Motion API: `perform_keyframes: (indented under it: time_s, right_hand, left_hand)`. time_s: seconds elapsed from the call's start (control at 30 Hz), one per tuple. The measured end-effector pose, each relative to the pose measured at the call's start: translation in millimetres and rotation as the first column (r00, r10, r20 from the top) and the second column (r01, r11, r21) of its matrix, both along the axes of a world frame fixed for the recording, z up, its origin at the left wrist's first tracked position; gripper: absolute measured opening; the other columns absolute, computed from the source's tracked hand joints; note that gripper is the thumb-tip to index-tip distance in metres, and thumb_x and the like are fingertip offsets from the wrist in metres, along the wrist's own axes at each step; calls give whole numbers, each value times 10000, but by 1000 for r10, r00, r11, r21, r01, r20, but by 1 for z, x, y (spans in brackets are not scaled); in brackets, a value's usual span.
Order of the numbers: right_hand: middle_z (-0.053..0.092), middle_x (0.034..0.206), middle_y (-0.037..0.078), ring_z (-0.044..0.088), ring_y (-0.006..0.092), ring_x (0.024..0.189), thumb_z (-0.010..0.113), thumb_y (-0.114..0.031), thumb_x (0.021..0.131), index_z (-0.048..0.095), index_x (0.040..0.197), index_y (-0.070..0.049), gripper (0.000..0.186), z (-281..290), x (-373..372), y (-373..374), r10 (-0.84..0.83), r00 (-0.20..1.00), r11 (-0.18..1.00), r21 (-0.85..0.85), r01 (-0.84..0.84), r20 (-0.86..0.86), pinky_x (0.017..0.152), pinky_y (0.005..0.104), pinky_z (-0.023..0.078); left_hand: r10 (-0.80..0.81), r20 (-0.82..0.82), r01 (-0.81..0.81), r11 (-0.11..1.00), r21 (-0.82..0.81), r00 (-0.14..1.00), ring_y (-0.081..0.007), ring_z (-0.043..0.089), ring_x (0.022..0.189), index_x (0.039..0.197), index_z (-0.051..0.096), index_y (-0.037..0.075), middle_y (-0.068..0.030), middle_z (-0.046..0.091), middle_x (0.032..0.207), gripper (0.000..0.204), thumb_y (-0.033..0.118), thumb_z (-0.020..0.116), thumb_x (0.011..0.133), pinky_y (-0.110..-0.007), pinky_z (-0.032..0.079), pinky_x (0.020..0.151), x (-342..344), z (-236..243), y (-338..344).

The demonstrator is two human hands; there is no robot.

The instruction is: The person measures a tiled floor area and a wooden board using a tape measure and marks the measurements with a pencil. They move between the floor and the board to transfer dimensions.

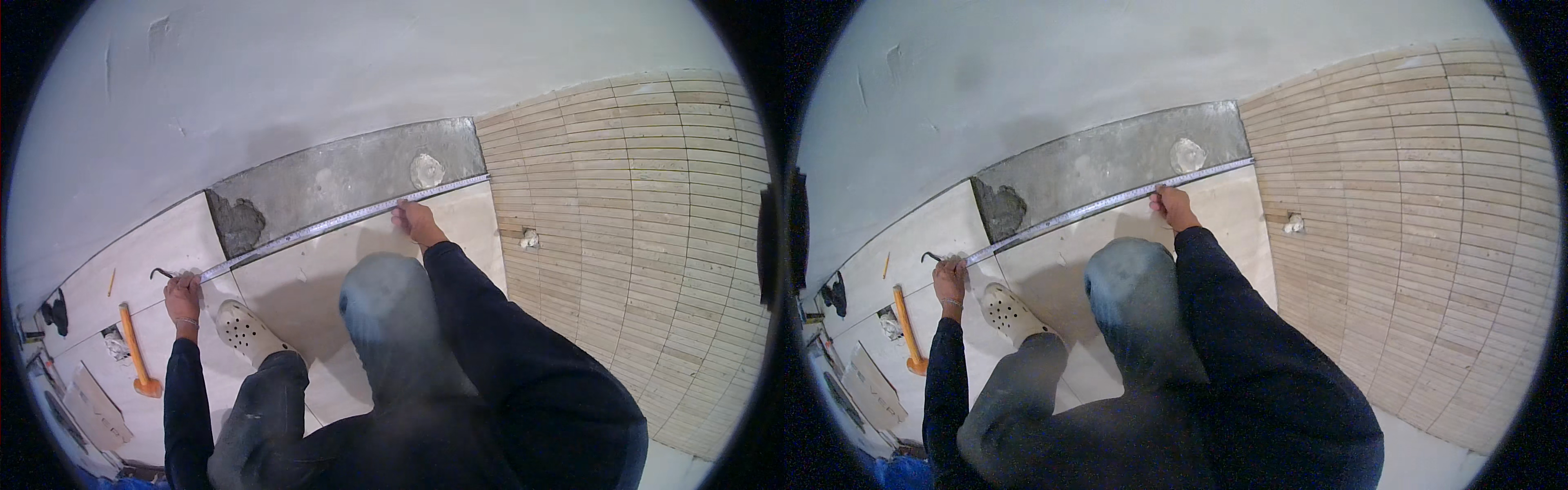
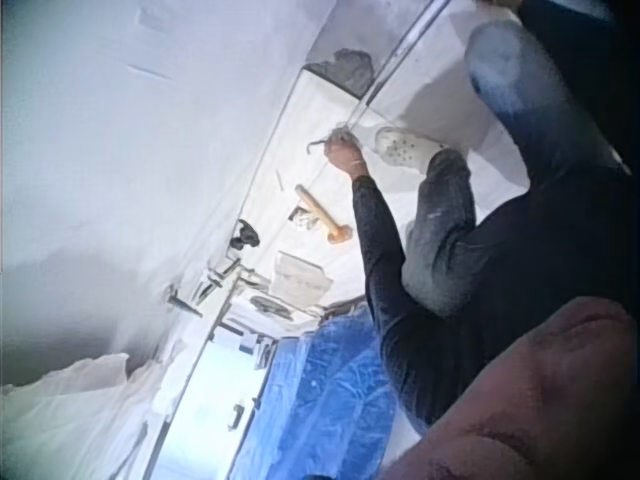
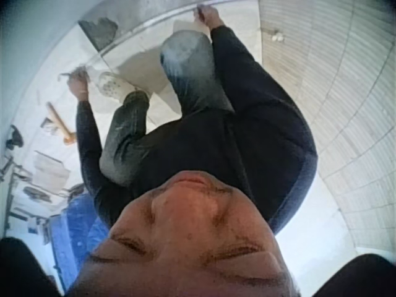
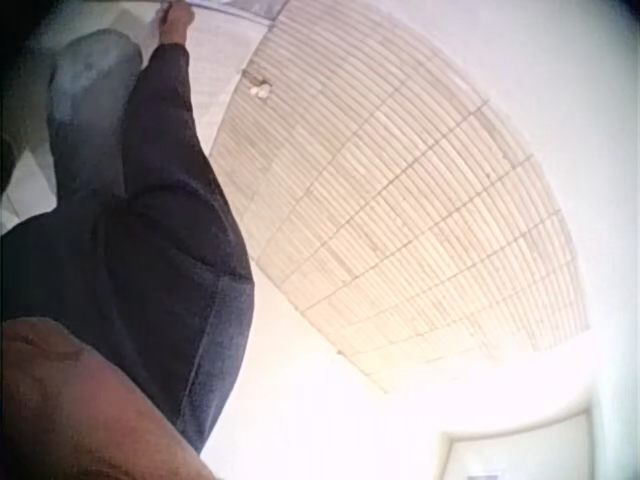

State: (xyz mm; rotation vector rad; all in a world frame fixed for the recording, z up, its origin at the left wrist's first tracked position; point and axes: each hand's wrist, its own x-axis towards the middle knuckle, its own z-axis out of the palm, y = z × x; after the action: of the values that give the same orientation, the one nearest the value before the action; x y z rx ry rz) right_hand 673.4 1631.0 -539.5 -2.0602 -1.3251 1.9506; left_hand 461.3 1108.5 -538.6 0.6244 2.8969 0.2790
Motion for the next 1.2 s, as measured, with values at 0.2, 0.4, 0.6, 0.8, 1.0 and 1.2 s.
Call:
perform_keyframes:
  time_s: [0.2,0.4,0.6,0.8,1.0,1.2]
  right_hand:
    - [623,764,42,592,157,595,588,-172,882,607,931,-57,127,-4,6,9,41,998,999,-32,-42,-49,494,265,483]
    - [615,732,51,582,166,570,582,-145,878,608,910,-37,115,-18,1,13,-11,1000,1000,-11,12,10,455,280,471]
    - [620,734,68,584,165,573,566,-133,883,599,924,-27,119,-28,-7,16,20,999,999,28,-19,-45,475,279,506]
    - [625,734,50,591,157,593,532,-152,897,585,933,-56,115,-17,-80,30,148,976,987,82,-137,-158,440,289,468]
    - [627,771,-5,595,144,635,509,-195,903,581,924,-139,93,5,-128,54,288,957,958,3,-288,-38,555,373,396]
    - [628,791,-19,599,134,673,506,-231,907,572,948,-160,105,-4,-142,55,201,970,979,54,-195,-133,589,375,387]
  left_hand:
    - [37,19,-36,998,-46,999,-305,564,941,890,698,87,-129,638,979,216,283,664,806,-402,462,817,3,0,5]
    - [56,51,-56,998,1,997,-314,561,932,892,703,99,-132,635,976,192,263,668,799,-402,462,825,7,4,6]
    - [-40,64,33,995,99,997,-306,564,932,895,686,56,-126,649,878,223,261,625,834,-415,432,837,2,5,2]
    - [-39,-63,45,993,110,997,-303,569,898,866,702,73,-132,644,876,184,238,634,822,-413,450,812,-33,13,-2]
    - [43,-72,-41,999,24,997,-306,565,911,905,700,84,-129,633,924,217,278,636,829,-406,454,818,-88,16,31]
    - [42,-99,-42,999,-6,994,-301,563,937,918,705,132,-115,638,961,209,307,633,831,-404,459,823,-114,-5,45]
